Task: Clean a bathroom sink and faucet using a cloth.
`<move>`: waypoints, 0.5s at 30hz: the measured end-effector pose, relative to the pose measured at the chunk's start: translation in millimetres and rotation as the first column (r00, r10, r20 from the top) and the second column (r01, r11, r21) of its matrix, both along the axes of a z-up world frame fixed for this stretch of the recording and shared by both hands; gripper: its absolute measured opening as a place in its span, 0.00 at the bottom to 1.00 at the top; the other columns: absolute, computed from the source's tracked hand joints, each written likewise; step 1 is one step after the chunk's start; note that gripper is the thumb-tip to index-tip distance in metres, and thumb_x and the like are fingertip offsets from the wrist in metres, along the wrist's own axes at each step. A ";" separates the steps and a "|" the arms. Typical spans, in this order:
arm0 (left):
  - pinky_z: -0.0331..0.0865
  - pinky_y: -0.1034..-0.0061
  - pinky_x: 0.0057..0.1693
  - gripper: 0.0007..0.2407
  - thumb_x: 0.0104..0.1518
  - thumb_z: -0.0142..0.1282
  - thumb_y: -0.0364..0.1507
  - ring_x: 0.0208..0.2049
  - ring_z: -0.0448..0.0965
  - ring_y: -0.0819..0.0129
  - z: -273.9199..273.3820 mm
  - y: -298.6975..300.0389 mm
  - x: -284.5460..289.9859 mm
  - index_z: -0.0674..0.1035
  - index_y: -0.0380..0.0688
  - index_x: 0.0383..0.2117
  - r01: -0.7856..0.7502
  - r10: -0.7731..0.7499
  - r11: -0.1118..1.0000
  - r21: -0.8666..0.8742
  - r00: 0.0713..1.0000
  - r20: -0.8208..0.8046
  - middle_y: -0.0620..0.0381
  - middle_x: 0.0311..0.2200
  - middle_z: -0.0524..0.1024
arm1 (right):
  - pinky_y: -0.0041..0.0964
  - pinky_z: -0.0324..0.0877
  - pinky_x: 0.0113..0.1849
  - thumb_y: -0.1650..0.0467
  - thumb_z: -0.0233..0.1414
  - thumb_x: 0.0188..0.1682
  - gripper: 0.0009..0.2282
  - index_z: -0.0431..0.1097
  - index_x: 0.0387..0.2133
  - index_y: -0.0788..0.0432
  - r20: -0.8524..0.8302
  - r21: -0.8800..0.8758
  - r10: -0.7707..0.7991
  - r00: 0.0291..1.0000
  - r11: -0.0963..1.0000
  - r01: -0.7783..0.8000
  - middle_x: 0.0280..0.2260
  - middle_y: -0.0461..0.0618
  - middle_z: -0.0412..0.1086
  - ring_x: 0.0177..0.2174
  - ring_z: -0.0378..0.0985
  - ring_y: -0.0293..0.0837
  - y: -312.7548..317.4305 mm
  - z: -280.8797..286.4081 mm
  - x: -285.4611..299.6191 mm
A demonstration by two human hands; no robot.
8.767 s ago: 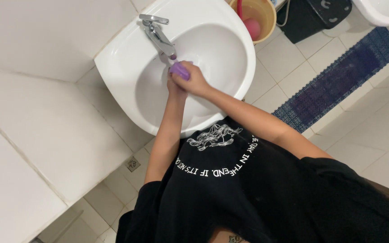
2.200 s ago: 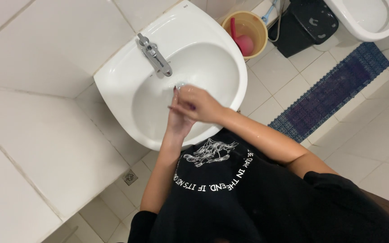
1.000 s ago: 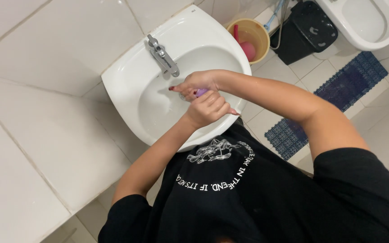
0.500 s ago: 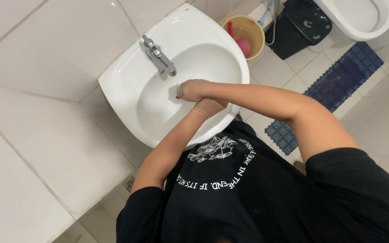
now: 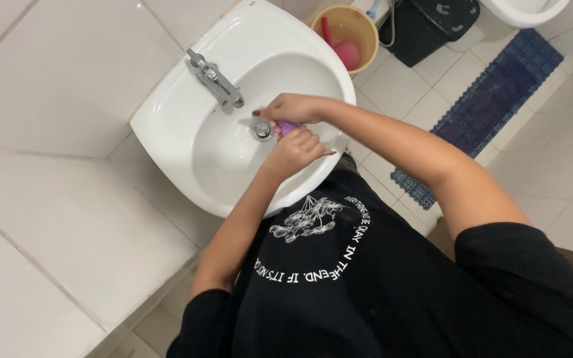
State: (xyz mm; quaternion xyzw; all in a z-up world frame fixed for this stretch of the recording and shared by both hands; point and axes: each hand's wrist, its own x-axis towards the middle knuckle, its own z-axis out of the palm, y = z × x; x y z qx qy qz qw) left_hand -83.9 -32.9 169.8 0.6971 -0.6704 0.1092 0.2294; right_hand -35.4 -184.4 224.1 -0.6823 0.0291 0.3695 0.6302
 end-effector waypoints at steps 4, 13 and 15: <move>0.70 0.64 0.54 0.17 0.56 0.66 0.22 0.47 0.74 0.55 87.2 9.4 -16.1 0.69 0.38 0.46 -0.283 0.044 0.859 -0.426 0.871 -0.489 0.47 0.43 0.73 | 0.35 0.77 0.40 0.62 0.46 0.57 0.18 0.70 0.50 0.64 -0.128 0.060 -0.134 0.983 0.988 0.142 0.43 0.52 0.73 0.38 0.79 0.39 -43.3 66.6 -28.7; 0.66 0.68 0.66 0.15 0.67 0.53 0.22 0.59 0.70 0.62 53.1 -8.9 -2.8 0.60 0.36 0.53 -0.707 -0.292 0.633 -0.316 0.160 -0.943 0.43 0.57 0.70 | 0.39 0.75 0.51 0.76 0.61 0.46 0.22 0.67 0.56 0.64 0.359 0.184 -0.264 0.895 0.960 0.210 0.44 0.50 0.75 0.45 0.78 0.41 -87.7 78.9 -85.0; 0.73 0.71 0.60 0.14 0.67 0.55 0.24 0.53 0.77 0.64 53.2 -9.9 -1.4 0.65 0.34 0.52 -0.745 -0.248 0.634 -0.208 0.059 -0.967 0.43 0.50 0.73 | 0.36 0.75 0.47 0.75 0.60 0.51 0.13 0.70 0.48 0.64 0.353 0.250 -0.389 0.851 0.915 0.315 0.41 0.47 0.75 0.42 0.77 0.38 -89.2 65.3 -90.8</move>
